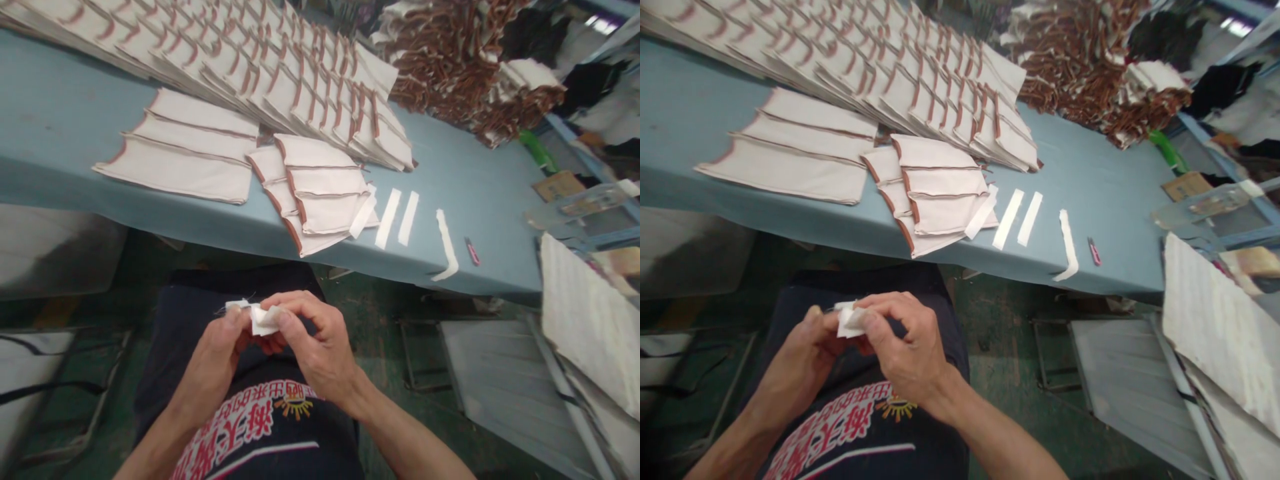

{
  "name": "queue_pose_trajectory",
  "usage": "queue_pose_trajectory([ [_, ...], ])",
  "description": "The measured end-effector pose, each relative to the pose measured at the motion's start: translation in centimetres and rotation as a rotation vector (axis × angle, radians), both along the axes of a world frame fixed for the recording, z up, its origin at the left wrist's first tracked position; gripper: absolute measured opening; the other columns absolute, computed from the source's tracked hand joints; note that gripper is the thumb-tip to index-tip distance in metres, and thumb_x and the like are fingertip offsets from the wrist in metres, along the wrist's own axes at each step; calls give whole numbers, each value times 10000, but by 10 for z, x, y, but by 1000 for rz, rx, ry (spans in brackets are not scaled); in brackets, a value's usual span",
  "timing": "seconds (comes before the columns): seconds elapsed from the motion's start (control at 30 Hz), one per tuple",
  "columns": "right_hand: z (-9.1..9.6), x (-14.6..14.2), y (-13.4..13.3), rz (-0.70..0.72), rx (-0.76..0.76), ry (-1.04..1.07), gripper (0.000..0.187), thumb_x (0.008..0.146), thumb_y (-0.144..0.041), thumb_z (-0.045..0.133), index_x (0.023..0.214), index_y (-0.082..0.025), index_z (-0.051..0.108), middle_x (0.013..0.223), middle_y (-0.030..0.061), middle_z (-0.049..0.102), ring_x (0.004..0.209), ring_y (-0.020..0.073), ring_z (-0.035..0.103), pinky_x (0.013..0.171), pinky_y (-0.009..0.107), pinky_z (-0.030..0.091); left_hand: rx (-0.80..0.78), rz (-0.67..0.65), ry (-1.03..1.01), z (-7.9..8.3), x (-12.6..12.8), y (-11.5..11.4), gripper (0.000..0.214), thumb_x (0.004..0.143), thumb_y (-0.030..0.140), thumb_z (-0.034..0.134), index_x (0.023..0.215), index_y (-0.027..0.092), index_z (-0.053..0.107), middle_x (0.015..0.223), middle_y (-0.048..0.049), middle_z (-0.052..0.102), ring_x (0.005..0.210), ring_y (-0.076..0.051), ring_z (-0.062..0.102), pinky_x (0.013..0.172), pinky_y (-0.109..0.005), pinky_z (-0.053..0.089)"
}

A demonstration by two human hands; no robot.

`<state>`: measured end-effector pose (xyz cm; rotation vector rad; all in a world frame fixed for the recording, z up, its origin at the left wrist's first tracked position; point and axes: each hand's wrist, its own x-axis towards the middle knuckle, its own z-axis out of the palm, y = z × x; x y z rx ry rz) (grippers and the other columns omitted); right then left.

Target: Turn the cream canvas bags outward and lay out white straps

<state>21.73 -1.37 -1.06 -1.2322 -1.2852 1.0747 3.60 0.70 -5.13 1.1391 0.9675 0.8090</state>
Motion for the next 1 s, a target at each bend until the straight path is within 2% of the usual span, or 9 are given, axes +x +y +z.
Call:
queue_pose_trajectory([
  [0.07,-1,-2,0,-2,-94,77,222,1062,-362,724,913,-242,836,1077,68,861,839,193,763,710,316,644,6,8,18,0,1,1,795,1163,722,350,831,167,812,813,-105,800,775,-248,718,738,-343,629],
  [0.17,-1,-3,2,37,-239,247,352,1056,-543,734,945,-227,844,864,42,786,675,167,684,644,313,615,43,-3,48,9,3,5,739,1098,765,525,788,163,821,796,-101,812,719,-229,718,711,-330,624],
  [0.3,3,-1,6,63,-339,335,506,993,-689,774,906,-194,841,664,2,676,594,151,636,617,298,582,92,-27,125,24,6,9,491,1019,591,734,777,177,839,717,-67,819,636,-211,739,639,-291,625],
  [0.43,6,0,10,64,-403,364,544,970,-714,775,881,-182,840,650,-1,664,582,138,609,608,281,567,188,-44,203,33,8,9,411,1003,485,678,746,200,828,667,-59,825,584,-221,766,583,-277,618],
  [0.63,10,-1,12,-9,-305,215,558,1000,-719,724,814,-201,815,729,29,736,651,164,636,632,276,559,421,-14,299,36,12,8,446,1016,382,607,622,215,734,544,3,720,468,-153,649,491,-239,462],
  [0.73,9,4,20,-134,-224,148,558,1029,-722,681,848,-206,791,757,28,732,644,152,598,618,265,523,514,-52,283,35,13,2,459,1058,328,572,618,220,646,523,38,632,449,-120,564,479,-229,410],
  [0.83,4,20,37,-306,-162,183,569,997,-755,691,791,-225,685,685,-2,644,601,142,516,572,260,473,620,-102,264,30,17,-7,415,1099,269,571,693,222,642,589,44,639,494,-118,581,527,-230,436],
  [0.93,-2,44,61,-392,-151,210,587,944,-803,701,763,-258,580,610,-48,505,529,135,423,489,264,418,777,-127,236,22,28,-17,367,1118,199,561,768,229,668,639,37,664,537,-129,636,580,-239,474],
  [1.0,-3,63,77,-427,-135,182,597,921,-822,698,759,-268,547,613,-53,490,528,136,430,484,266,422,895,-182,204,14,36,-22,368,1134,166,537,798,236,669,660,31,686,557,-134,668,589,-236,494],
])
